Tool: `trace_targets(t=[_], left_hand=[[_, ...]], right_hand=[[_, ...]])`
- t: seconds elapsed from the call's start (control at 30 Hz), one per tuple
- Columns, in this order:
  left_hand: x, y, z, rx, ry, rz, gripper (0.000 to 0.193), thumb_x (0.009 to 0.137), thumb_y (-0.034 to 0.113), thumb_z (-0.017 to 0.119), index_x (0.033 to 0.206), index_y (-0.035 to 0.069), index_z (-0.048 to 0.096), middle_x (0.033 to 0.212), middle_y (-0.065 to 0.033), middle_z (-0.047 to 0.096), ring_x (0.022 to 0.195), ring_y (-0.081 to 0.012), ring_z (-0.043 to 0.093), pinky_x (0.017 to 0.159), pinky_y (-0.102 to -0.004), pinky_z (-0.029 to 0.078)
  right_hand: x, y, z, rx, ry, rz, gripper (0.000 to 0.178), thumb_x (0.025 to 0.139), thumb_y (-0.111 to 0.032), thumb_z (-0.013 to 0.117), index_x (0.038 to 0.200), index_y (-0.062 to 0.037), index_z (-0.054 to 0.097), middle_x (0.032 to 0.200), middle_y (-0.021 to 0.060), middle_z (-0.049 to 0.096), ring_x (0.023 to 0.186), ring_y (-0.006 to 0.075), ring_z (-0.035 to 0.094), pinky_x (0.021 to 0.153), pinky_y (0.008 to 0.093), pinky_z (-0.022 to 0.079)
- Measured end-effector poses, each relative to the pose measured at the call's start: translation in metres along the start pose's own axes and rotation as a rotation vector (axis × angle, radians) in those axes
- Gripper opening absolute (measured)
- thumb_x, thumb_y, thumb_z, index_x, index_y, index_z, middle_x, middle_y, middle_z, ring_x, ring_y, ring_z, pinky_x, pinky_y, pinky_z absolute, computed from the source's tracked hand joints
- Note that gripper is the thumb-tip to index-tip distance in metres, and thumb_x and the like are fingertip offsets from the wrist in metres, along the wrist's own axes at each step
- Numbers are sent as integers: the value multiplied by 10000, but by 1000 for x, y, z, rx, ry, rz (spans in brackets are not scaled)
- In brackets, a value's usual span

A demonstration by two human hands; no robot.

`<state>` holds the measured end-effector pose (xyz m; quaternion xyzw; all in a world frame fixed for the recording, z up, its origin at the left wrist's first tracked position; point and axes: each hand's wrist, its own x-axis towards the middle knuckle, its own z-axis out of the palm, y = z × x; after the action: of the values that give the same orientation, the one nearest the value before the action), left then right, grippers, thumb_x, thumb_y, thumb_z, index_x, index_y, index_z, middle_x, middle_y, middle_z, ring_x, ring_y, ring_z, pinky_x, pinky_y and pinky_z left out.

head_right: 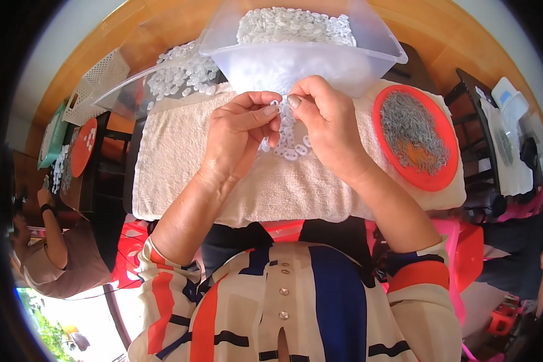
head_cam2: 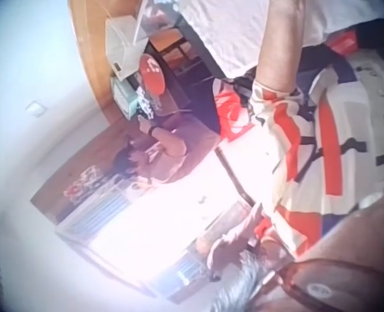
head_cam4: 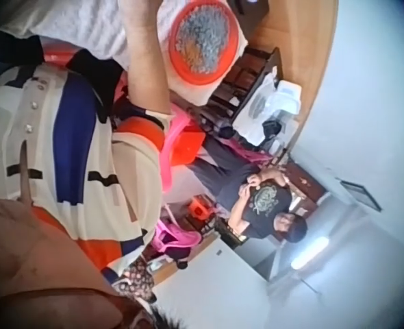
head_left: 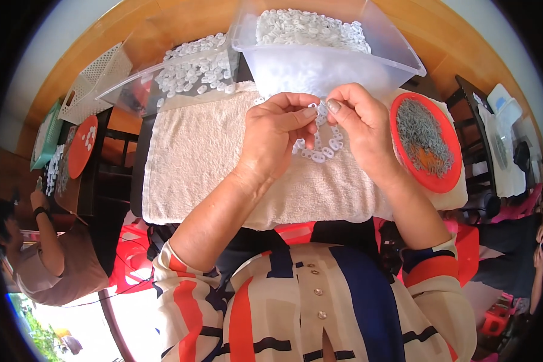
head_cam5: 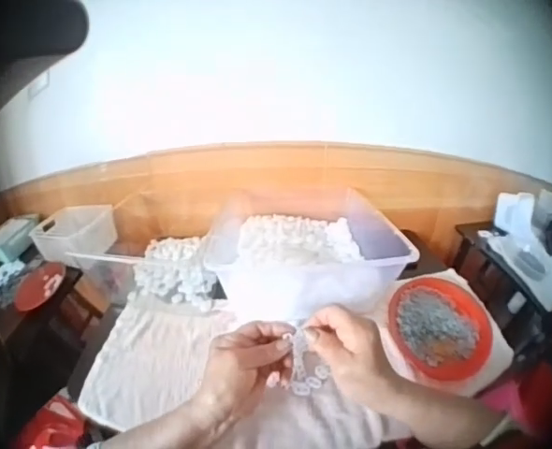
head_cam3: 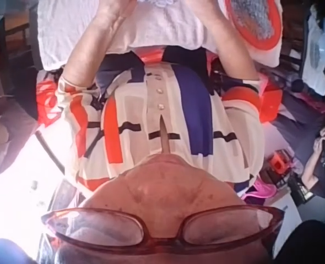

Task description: The recorder is manually inserting small metal pins into white circular plastic components at a workstation.

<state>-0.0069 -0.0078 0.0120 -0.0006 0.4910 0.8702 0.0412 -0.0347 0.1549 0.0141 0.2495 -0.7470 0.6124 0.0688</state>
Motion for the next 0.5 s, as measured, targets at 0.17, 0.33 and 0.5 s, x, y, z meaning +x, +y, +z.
trace_targets(t=[0.17,0.33,0.5], left_hand=[[-1,-1,1,-8,-5,13,146,905,0,583,1024,-80,609,816,-106,621,672,-162,597,551,-282,486],[1,-5,3,-27,34,45,116,868,-14,622,961,-83,619,796,-112,647,624,-141,593,500,-267,484],[-1,-6,4,22,25,54,132,899,-4,594,1005,-81,613,811,-111,632,637,-167,602,523,-282,487]], right_hand=[[-2,4,3,37,11,-1,74,925,-59,576,921,15,583,751,27,585,714,81,549,649,245,470],[-3,6,2,52,2,-21,69,931,-53,572,924,15,581,752,29,598,714,81,561,643,244,472],[-4,5,4,2,8,-32,47,923,-34,573,933,12,579,759,40,612,705,95,578,633,254,475]])
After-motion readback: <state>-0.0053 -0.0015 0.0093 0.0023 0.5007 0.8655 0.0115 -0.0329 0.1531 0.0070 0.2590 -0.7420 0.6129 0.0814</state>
